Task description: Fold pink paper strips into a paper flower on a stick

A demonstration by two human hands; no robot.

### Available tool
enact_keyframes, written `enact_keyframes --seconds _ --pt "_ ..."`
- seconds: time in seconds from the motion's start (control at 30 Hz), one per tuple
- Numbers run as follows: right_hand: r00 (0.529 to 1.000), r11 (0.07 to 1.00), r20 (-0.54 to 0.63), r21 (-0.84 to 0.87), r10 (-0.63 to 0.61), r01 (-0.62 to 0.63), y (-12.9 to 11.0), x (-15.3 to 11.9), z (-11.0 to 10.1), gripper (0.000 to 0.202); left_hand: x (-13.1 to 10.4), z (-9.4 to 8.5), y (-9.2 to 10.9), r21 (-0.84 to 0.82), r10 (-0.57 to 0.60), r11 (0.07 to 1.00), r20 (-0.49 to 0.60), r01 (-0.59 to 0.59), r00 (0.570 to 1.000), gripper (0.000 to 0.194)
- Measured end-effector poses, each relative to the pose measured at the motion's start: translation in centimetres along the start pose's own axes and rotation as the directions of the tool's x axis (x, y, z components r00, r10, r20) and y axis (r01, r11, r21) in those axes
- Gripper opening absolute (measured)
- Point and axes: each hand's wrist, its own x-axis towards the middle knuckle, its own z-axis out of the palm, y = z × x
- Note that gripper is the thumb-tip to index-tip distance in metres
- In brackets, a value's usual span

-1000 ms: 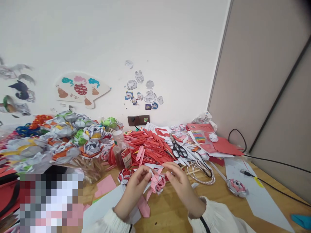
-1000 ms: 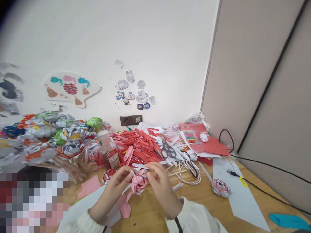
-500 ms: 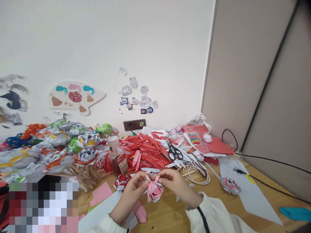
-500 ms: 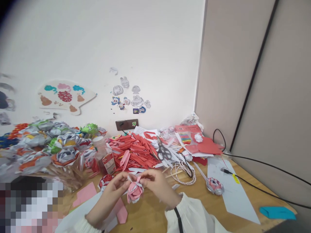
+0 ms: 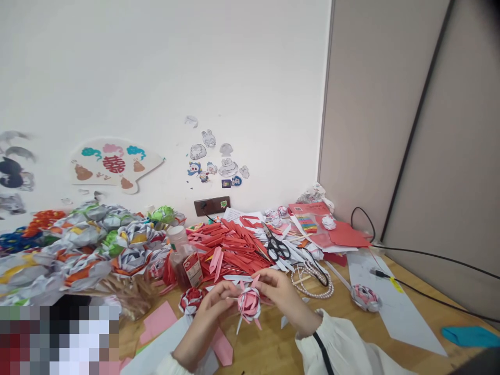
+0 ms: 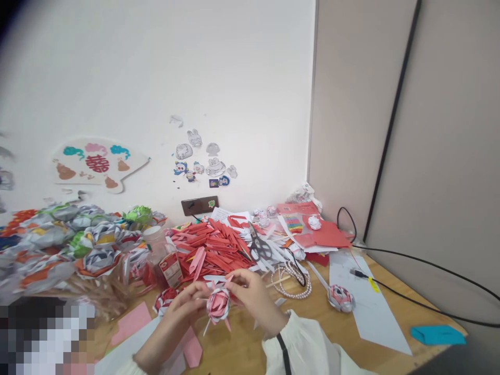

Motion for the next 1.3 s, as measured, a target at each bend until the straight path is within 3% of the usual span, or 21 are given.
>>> enact_keyframes --seconds 0.07,0.17,0.33,0.53,0.77,0.93,1.07,1.3 --pt "0.999 0.998 0.045 -0.056 -0.018 0.021 -0.5 -0.3 0.1 0.018 0.2 -0.1 -0.1 0.032 -0.016 0.999 -0.040 0.018 0.999 0.024" --pt "0.994 0.992 0.106 -0.120 -0.031 0.044 -0.7 -0.6 0.5 0.015 0.7 -0.4 -0.5 0.240 0.023 0.971 -0.158 0.016 0.987 0.027" --pt "0.996 0.974 -0.010 -0.209 -0.085 0.081 0.1 -0.7 1.4 0.017 1.1 -0.3 -0.6 0.524 0.122 0.852 -0.171 -0.015 0.978 0.022" --pt "0.988 0.919 -0.073 -0.383 -0.133 0.095 0.1 -0.8 1.6 0.007 0.4 0.6 -0.2 0.672 0.235 0.738 -0.178 -0.056 0.956 0.010" --pt "0.988 0.932 0.020 -0.331 -0.153 0.152 -0.6 -1.1 1.4 0.011 0.0 0.4 0.6 0.730 0.244 0.671 -0.057 -0.126 0.968 0.013" --pt "0.991 0.985 0.131 -0.173 0.002 0.021 -0.3 -1.1 1.5 0.025 0.1 -0.3 0.8 0.597 0.070 0.798 0.043 -0.082 0.997 0.026" --pt "0.980 0.983 0.156 -0.157 0.121 -0.096 0.7 -1.1 1.3 0.030 0.6 -1.4 -0.4 0.569 0.016 0.822 0.044 -0.039 0.999 0.034" --pt "0.982 0.972 0.143 -0.216 0.121 -0.089 2.3 -1.0 1.3 0.024 0.9 -2.2 -1.2 0.577 -0.072 0.816 0.033 0.040 0.997 0.036"
